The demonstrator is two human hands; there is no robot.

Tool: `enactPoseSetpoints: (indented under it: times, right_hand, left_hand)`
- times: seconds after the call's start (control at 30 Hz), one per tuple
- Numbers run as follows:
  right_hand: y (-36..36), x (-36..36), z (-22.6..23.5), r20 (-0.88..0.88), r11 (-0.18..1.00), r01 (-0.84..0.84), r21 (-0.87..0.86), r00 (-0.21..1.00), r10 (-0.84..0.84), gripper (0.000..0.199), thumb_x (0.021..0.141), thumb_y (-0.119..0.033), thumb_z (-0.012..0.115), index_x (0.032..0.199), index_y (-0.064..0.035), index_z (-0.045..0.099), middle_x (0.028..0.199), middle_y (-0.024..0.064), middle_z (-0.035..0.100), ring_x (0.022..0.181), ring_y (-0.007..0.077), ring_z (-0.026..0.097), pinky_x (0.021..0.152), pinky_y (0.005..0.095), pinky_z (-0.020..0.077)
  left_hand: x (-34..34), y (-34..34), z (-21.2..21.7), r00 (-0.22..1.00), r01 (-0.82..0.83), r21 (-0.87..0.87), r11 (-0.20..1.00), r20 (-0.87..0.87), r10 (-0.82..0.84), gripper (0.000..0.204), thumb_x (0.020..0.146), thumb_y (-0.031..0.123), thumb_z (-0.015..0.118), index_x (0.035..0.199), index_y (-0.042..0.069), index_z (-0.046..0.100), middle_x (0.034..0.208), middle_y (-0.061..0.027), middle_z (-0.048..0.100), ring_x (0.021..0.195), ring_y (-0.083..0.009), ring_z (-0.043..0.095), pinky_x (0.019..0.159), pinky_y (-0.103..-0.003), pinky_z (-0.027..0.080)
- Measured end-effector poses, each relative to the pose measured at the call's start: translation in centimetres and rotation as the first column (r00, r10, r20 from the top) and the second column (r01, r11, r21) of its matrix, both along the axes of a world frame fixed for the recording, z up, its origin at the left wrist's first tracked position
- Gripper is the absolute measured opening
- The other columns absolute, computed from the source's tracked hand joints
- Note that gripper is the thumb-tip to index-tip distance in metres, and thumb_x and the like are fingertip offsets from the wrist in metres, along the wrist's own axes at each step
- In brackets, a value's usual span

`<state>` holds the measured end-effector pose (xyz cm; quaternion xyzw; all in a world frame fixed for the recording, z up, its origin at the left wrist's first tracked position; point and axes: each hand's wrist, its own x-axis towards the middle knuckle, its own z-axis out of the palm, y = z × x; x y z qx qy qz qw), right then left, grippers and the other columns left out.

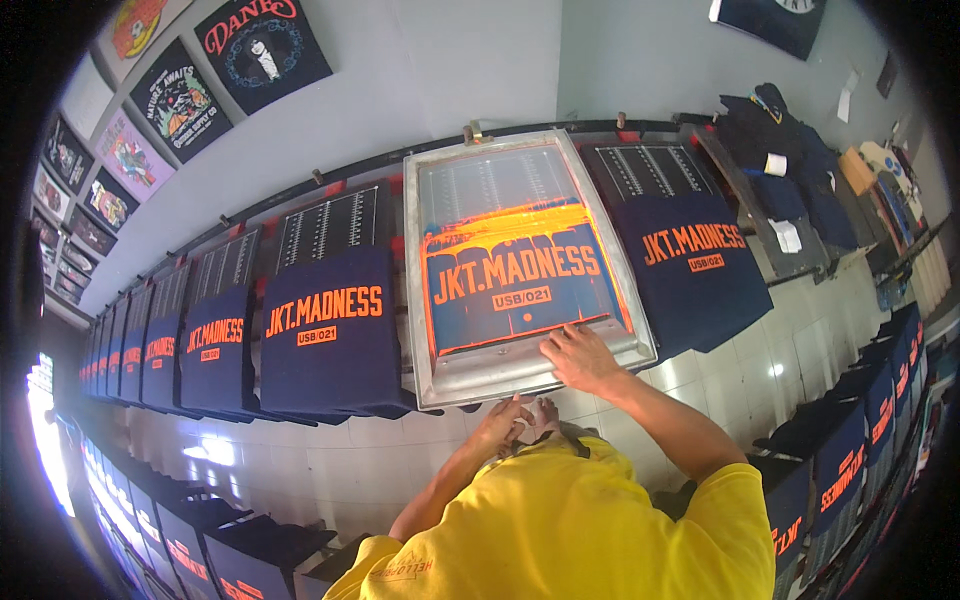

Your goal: The person performs screen printing on a series of t-shirts by applying orange ink through a stencil with a squeegee and then lifting the frame to reveal the printed design.

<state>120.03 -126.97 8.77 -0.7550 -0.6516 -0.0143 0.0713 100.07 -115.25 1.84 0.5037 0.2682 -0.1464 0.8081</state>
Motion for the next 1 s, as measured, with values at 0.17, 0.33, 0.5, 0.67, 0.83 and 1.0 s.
enactPoseSetpoints:
  times: [0.17,0.33,0.5,0.67,0.83,1.0]
  right_hand:
    - [1.2,1.7,-0.1,-0.023,0.997,0.035,0.062,0.999,-0.033,0.027,0.071,-0.021,0.070,0.092,-0.0074,0.058,0.093,0.0085,0.062,0.095,0.0282,0.057,0.080,0.0407,0.0487]
    - [4.9,7.7,0.7,-0.036,0.982,0.060,0.178,0.998,-0.055,0.030,0.072,-0.023,0.072,0.093,-0.0074,0.059,0.088,0.0087,0.063,0.089,0.0291,0.061,0.076,0.0429,0.0495]
    - [10.6,13.7,0.6,-0.058,0.975,0.123,0.187,0.992,-0.114,0.031,0.070,-0.019,0.075,0.095,-0.0062,0.060,0.093,0.0094,0.065,0.088,0.0304,0.062,0.076,0.0434,0.0497]
    - [14.9,17.8,-0.3,-0.027,0.979,0.109,0.172,0.994,-0.106,0.031,0.071,-0.019,0.076,0.096,-0.0063,0.062,0.092,0.0102,0.066,0.089,0.0304,0.063,0.077,0.0426,0.0501]
    - [16.3,18.9,-1.7,-0.033,0.977,0.120,0.179,0.993,-0.116,0.029,0.071,-0.019,0.075,0.093,-0.0060,0.063,0.089,0.0111,0.066,0.090,0.0311,0.063,0.077,0.0431,0.0505]
    - [16.9,17.2,-0.5,-0.133,0.996,0.064,0.070,0.990,-0.054,0.027,0.071,-0.019,0.073,0.092,-0.0054,0.063,0.085,0.0113,0.066,0.086,0.0320,0.063,0.074,0.0448,0.0501]
  left_hand:
    - [1.0,-1.6,-1.7,0.987,-0.162,-0.103,0.981,-0.023,0.161,0.058,0.103,0.047,0.034,0.122,-0.004,0.051,0.083,-0.0073,0.061,0.050,-0.0088,0.040,0.048,-0.025,0.036]
    - [1.7,-2.3,-1.9,0.985,-0.167,-0.051,0.985,-0.043,0.165,0.057,0.103,0.048,0.032,0.113,-0.002,0.055,0.082,-0.0068,0.062,0.054,-0.0079,0.041,0.052,-0.023,0.036]
    - [1.8,-2.4,-3.9,0.992,-0.124,0.009,0.992,0.024,0.124,0.057,0.103,0.050,0.030,0.101,0.001,0.060,0.073,-0.0030,0.061,0.055,-0.0071,0.042,0.051,-0.023,0.036]
    - [1.9,-2.9,-4.8,0.984,-0.172,0.063,0.983,-0.027,0.173,0.057,0.102,0.051,0.030,0.098,0.003,0.062,0.069,-0.0013,0.059,0.053,-0.0078,0.042,0.048,-0.024,0.035]
    - [1.8,-3.6,-7.0,0.976,-0.218,0.097,0.971,0.013,0.218,0.055,0.103,0.048,0.032,0.100,0.002,0.062,0.069,-0.0004,0.057,0.054,-0.0083,0.042,0.050,-0.025,0.036]
    - [1.9,-3.5,-6.8,0.978,-0.206,0.155,0.966,0.005,0.207,0.052,0.103,0.044,0.033,0.104,0.000,0.061,0.069,-0.0003,0.056,0.057,-0.0090,0.043,0.054,-0.026,0.037]
